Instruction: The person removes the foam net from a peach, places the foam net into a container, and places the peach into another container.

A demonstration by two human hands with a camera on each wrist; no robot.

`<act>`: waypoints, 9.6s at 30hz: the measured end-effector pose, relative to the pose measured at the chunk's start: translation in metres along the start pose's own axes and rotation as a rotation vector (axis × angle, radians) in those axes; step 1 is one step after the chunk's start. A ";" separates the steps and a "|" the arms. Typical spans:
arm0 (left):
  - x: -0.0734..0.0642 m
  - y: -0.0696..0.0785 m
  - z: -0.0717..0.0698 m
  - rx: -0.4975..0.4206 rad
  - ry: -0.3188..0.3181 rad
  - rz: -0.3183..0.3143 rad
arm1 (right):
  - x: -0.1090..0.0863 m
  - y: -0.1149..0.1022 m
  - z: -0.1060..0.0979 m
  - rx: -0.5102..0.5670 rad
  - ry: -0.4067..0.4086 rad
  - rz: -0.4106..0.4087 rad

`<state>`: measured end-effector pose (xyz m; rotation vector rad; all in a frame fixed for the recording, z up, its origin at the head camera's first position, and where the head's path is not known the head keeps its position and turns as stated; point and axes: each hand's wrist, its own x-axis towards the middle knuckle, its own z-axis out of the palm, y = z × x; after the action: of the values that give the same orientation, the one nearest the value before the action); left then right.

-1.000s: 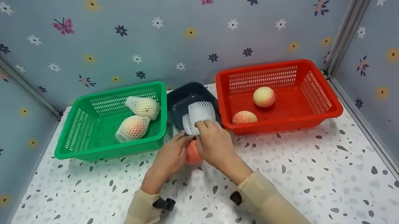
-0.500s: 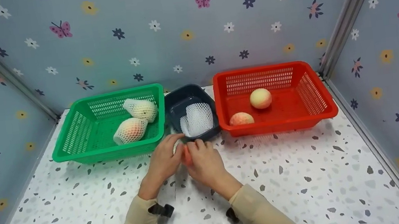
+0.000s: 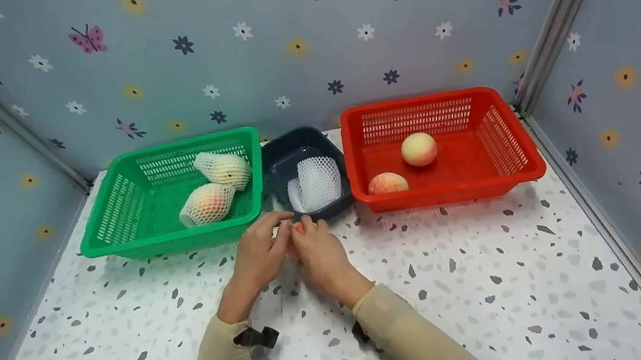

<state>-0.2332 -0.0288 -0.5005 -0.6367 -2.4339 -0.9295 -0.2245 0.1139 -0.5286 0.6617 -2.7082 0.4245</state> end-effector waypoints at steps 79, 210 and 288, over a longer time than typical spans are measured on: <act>0.075 0.087 0.081 0.493 -0.236 0.305 | -0.009 0.200 -0.138 0.329 0.044 0.503; 0.042 0.098 0.055 0.469 -0.287 0.192 | -0.039 0.138 -0.125 0.393 0.509 -0.093; 0.109 -0.133 -0.112 0.237 -0.799 -0.880 | 0.075 -0.024 0.002 0.097 0.117 -0.264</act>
<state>-0.3663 -0.1682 -0.4297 0.2807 -3.5841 -0.7078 -0.2762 0.0632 -0.4970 0.9738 -2.4591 0.5111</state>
